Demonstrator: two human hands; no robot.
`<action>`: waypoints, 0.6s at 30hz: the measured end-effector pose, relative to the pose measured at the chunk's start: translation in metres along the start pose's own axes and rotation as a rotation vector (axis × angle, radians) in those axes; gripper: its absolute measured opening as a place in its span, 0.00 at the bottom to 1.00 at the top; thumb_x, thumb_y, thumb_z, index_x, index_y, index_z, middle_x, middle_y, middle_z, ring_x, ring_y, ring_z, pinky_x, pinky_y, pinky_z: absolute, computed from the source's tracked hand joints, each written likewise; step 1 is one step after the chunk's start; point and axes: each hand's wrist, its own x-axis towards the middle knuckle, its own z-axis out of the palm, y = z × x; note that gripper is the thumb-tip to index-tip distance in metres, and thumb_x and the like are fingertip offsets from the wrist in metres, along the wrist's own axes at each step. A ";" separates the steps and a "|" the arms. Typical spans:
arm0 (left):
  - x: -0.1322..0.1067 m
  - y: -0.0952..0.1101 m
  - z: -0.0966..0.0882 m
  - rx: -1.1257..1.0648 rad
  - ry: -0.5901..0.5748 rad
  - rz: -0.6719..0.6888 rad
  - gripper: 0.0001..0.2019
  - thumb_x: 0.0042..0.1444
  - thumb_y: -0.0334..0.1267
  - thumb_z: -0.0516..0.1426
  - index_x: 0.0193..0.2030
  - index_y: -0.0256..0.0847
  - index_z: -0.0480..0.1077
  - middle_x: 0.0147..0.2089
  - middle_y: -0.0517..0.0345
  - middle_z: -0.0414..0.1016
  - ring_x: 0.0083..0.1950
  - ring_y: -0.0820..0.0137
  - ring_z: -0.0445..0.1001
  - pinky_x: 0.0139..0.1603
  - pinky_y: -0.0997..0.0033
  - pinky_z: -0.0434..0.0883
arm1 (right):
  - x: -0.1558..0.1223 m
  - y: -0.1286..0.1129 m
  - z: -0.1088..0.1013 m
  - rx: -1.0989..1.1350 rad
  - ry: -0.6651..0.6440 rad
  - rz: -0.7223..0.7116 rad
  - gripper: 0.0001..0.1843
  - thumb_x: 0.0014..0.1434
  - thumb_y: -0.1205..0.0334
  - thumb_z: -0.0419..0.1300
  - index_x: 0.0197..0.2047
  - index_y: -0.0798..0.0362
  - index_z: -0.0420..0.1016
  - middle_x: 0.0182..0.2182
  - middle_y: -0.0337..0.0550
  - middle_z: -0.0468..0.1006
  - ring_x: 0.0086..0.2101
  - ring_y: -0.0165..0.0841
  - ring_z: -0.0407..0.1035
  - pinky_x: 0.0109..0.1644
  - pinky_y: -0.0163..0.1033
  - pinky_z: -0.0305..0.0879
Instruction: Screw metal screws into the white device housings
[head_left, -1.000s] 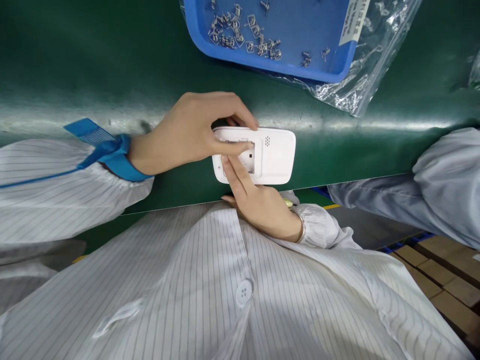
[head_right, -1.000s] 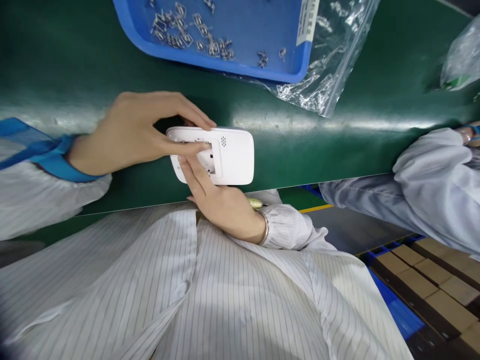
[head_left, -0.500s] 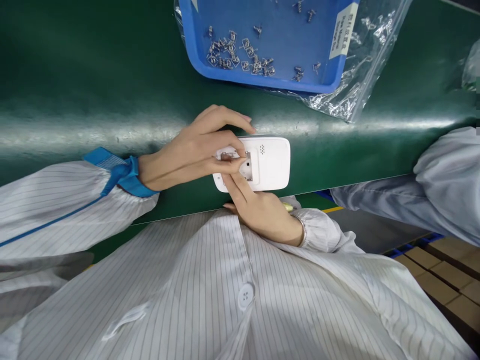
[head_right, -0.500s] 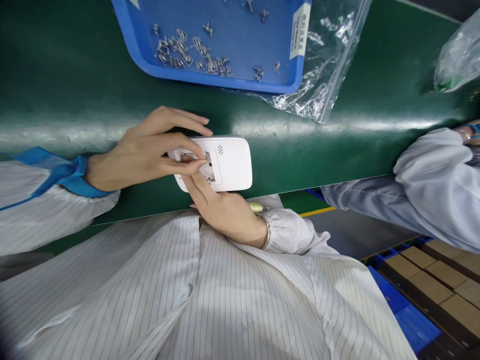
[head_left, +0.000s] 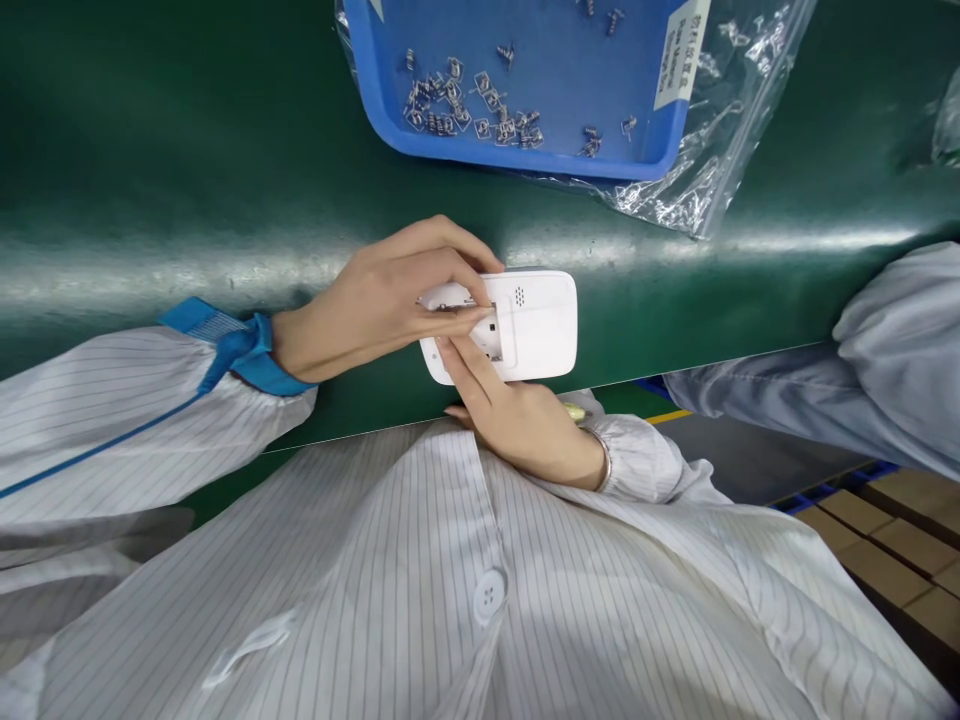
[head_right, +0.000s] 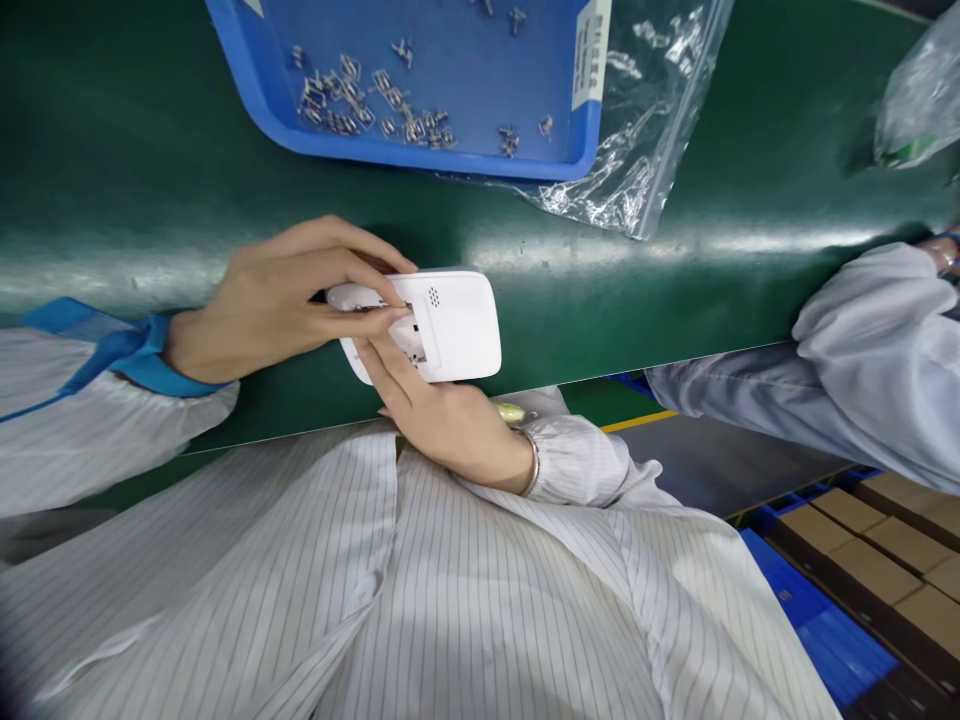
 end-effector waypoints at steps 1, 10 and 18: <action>0.000 -0.001 0.000 0.009 0.000 0.019 0.05 0.63 0.38 0.58 0.40 0.41 0.73 0.50 0.56 0.75 0.50 0.71 0.73 0.48 0.73 0.75 | 0.000 0.000 0.000 -0.003 -0.002 -0.003 0.29 0.71 0.56 0.42 0.72 0.55 0.48 0.69 0.54 0.52 0.20 0.24 0.65 0.15 0.37 0.59; -0.015 -0.006 0.001 0.189 0.015 0.086 0.06 0.64 0.38 0.57 0.47 0.49 0.72 0.57 0.62 0.74 0.54 0.66 0.74 0.56 0.61 0.74 | -0.001 0.001 0.001 -0.005 0.016 -0.015 0.30 0.70 0.56 0.43 0.72 0.56 0.48 0.69 0.55 0.52 0.23 0.27 0.69 0.17 0.37 0.62; -0.015 0.002 0.002 0.131 -0.050 -0.010 0.08 0.65 0.39 0.54 0.48 0.51 0.72 0.57 0.59 0.72 0.62 0.58 0.69 0.62 0.49 0.69 | -0.001 0.002 0.002 -0.074 0.116 -0.023 0.29 0.70 0.57 0.43 0.70 0.59 0.53 0.67 0.55 0.56 0.24 0.27 0.70 0.16 0.37 0.61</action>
